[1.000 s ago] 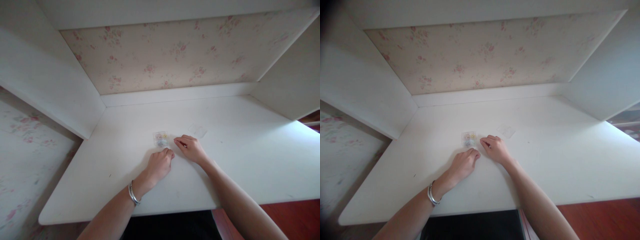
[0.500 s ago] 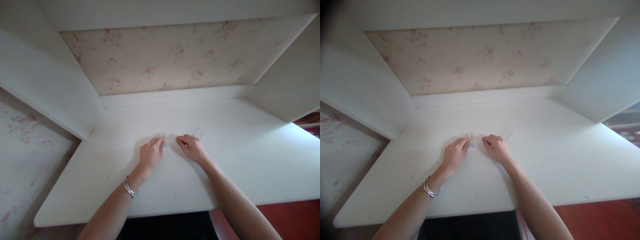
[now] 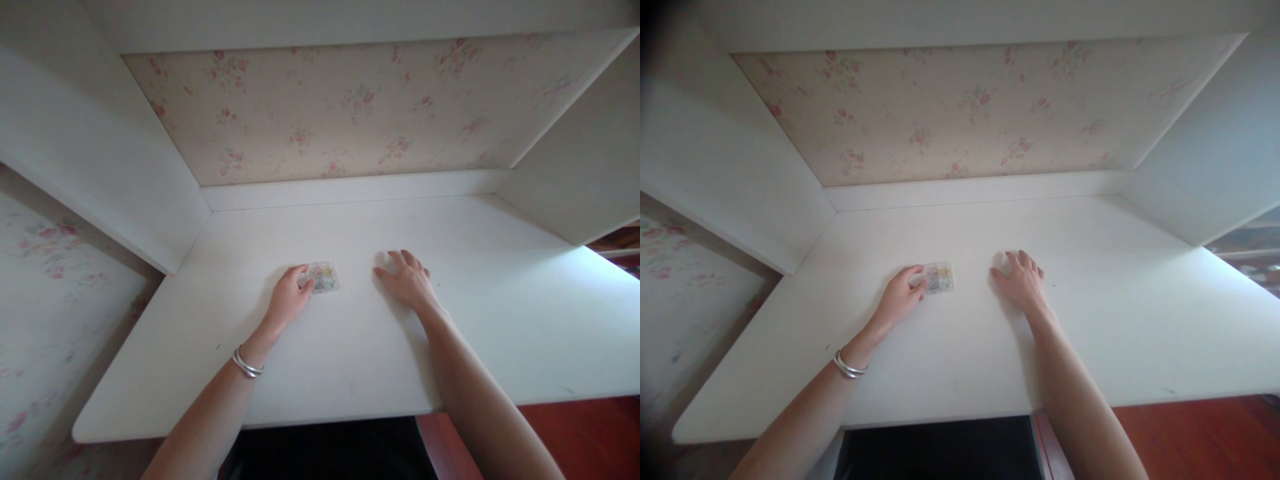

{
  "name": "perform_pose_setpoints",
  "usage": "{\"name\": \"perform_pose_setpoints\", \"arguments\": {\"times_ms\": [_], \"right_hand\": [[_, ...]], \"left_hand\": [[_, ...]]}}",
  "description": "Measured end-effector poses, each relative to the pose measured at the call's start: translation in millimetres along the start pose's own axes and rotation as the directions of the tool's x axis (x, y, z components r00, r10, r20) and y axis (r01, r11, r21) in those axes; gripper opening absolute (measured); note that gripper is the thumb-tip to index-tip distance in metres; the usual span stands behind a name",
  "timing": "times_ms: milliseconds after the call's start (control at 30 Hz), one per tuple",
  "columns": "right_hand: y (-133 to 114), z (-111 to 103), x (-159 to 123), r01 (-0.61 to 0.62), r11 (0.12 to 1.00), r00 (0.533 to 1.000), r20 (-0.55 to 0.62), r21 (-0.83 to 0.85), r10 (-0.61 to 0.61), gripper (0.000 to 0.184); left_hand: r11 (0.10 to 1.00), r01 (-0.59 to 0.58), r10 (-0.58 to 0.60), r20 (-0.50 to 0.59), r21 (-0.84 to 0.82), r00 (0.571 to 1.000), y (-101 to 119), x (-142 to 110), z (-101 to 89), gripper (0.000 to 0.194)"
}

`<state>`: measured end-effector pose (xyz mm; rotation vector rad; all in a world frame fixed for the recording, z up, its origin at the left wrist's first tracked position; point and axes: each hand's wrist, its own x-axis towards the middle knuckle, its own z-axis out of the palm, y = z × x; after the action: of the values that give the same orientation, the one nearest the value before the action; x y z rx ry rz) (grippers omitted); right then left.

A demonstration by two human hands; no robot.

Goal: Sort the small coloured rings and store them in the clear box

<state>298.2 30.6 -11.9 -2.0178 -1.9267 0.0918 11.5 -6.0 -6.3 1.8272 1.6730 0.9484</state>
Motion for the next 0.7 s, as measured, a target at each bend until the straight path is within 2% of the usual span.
{"name": "perform_pose_setpoints", "arguments": {"times_ms": [133,300,400,500,600,700], "right_hand": [[4,1,6,0.012,0.999,1.000,-0.024,0.041,-0.011,0.054],[-3,-8,5,0.001,0.996,0.996,-0.091,0.095,0.008,0.044],[-4,-13,3,-0.099,0.990,0.982,-0.151,0.101,0.114,0.048],[-1,-16,5,-0.204,0.971,0.947,-0.225,0.125,0.228,0.052],[-1,-14,5,-0.189,0.924,0.920,-0.268,0.333,0.285,0.056],[-15,-10,3,-0.156,0.812,0.931,-0.191,0.563,0.311,0.062]], "left_hand": [[0.996,0.027,-0.022,0.059,-0.088,0.998,4,-4,2.4,0.036],[0.995,-0.004,0.010,0.061,-0.101,0.998,7,-9,10.7,0.034],[0.995,-0.031,0.036,0.053,-0.095,0.998,8,-11,14.5,0.035],[0.996,-0.030,0.035,0.047,-0.086,0.998,8,-12,14.5,0.036],[0.998,-0.011,0.015,0.067,-0.060,0.998,10,-12,12.2,0.037],[0.999,-0.038,0.041,0.100,-0.029,0.994,14,-13,10.4,0.038]]}}
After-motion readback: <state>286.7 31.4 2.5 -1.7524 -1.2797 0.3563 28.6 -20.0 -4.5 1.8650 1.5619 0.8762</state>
